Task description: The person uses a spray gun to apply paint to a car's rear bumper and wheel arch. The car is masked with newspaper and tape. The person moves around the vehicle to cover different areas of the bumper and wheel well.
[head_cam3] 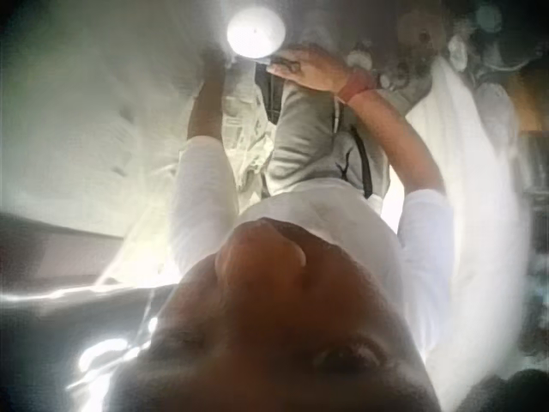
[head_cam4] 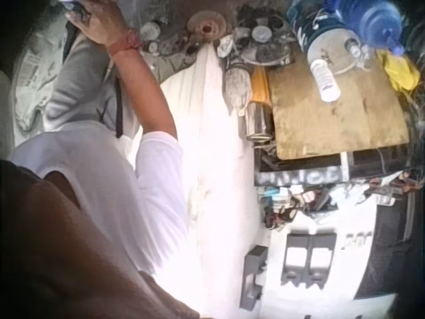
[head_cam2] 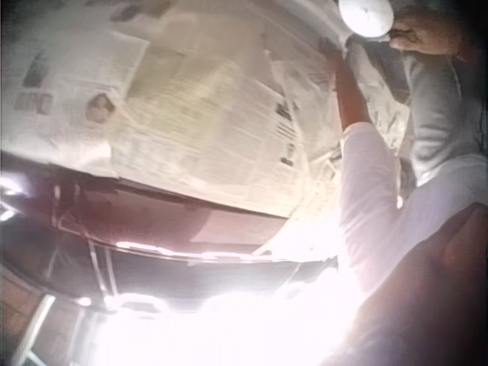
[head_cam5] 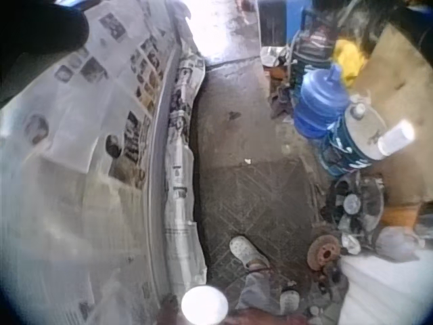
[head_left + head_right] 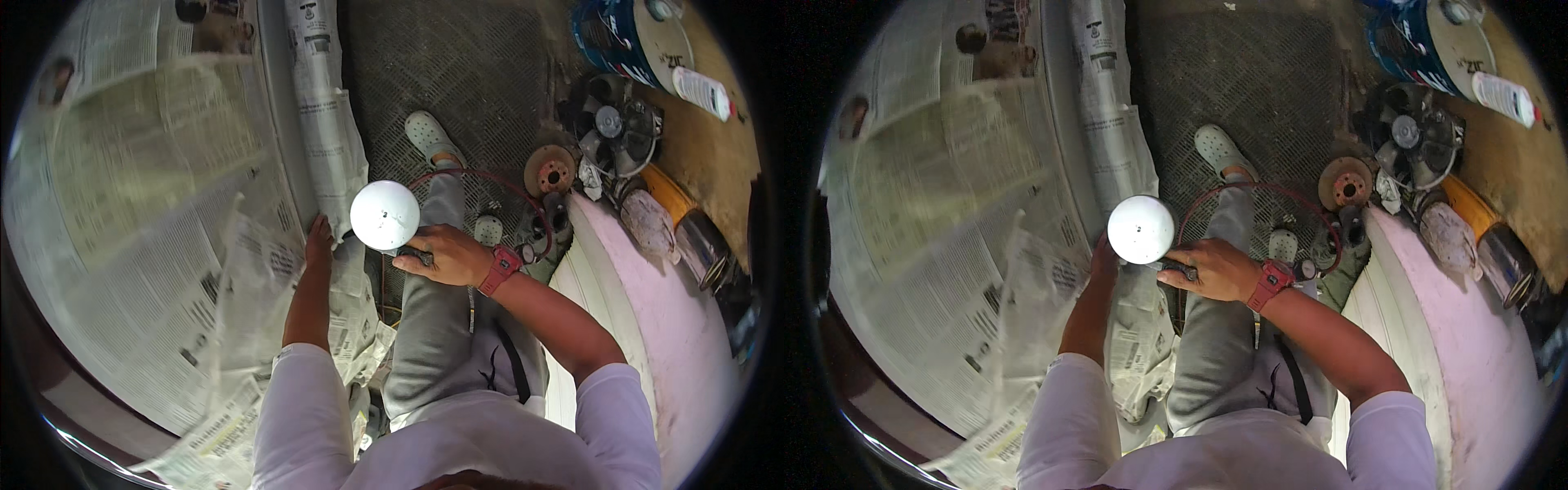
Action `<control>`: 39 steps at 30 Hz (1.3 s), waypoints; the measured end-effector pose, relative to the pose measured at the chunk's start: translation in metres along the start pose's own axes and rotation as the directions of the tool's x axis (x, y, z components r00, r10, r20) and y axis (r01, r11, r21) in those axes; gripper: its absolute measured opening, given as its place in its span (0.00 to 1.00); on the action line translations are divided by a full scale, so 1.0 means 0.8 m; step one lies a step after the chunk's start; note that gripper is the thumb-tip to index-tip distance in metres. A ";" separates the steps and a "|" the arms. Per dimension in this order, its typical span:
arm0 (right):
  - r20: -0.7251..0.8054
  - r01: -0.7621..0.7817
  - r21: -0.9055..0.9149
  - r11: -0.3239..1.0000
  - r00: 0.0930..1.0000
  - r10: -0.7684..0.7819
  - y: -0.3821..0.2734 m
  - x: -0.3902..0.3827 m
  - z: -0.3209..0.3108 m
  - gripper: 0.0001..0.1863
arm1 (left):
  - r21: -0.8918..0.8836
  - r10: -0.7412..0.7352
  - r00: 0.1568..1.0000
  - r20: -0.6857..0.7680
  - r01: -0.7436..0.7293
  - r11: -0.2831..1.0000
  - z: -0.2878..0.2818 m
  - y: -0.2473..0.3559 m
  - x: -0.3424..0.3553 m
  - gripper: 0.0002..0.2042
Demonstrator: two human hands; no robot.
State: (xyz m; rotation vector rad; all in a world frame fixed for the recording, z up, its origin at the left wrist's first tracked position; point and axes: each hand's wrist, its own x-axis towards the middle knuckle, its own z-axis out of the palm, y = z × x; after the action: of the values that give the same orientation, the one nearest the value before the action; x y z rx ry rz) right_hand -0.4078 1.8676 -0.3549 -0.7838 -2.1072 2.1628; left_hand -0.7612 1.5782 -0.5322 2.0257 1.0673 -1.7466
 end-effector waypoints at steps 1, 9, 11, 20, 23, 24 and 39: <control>-0.024 0.006 0.022 1.000 1.000 -0.005 -0.004 0.017 -0.009 0.24 | 0.024 0.018 1.000 -0.004 -0.018 1.000 -0.003 -0.018 0.017 0.26; -0.073 -0.015 0.158 0.987 0.997 0.026 -0.054 0.153 -0.164 0.24 | 0.077 0.142 0.984 -0.106 -0.134 0.988 -0.101 -0.214 0.149 0.26; -0.128 0.016 0.121 0.992 0.992 -0.001 -0.063 0.180 -0.199 0.25 | 0.032 0.140 0.983 -0.117 -0.137 0.990 -0.153 -0.281 0.159 0.27; -0.157 0.164 0.123 0.979 0.977 -0.144 -0.077 0.307 -0.382 0.32 | -0.028 0.029 0.983 -0.181 -0.035 0.999 -0.290 -0.523 0.249 0.30; -0.098 0.170 0.141 0.975 0.983 -0.157 -0.078 0.346 -0.439 0.33 | -0.070 -0.095 0.984 -0.150 0.086 0.994 -0.317 -0.587 0.262 0.31; -0.150 0.179 0.185 0.966 0.977 -0.153 -0.077 0.355 -0.464 0.33 | -0.049 -0.093 0.983 -0.160 0.087 0.995 -0.338 -0.618 0.282 0.31; -0.535 0.198 -0.086 0.976 0.818 -0.213 -0.109 0.535 -0.799 0.28 | -0.173 -0.329 0.941 0.074 0.337 0.925 -0.549 -0.960 0.409 0.32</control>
State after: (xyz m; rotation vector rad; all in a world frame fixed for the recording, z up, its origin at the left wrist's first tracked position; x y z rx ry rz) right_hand -0.5777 2.6221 -0.3910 -0.9751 -1.8224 1.5612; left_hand -0.9469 2.5029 -0.5323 1.7650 1.5724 -1.7567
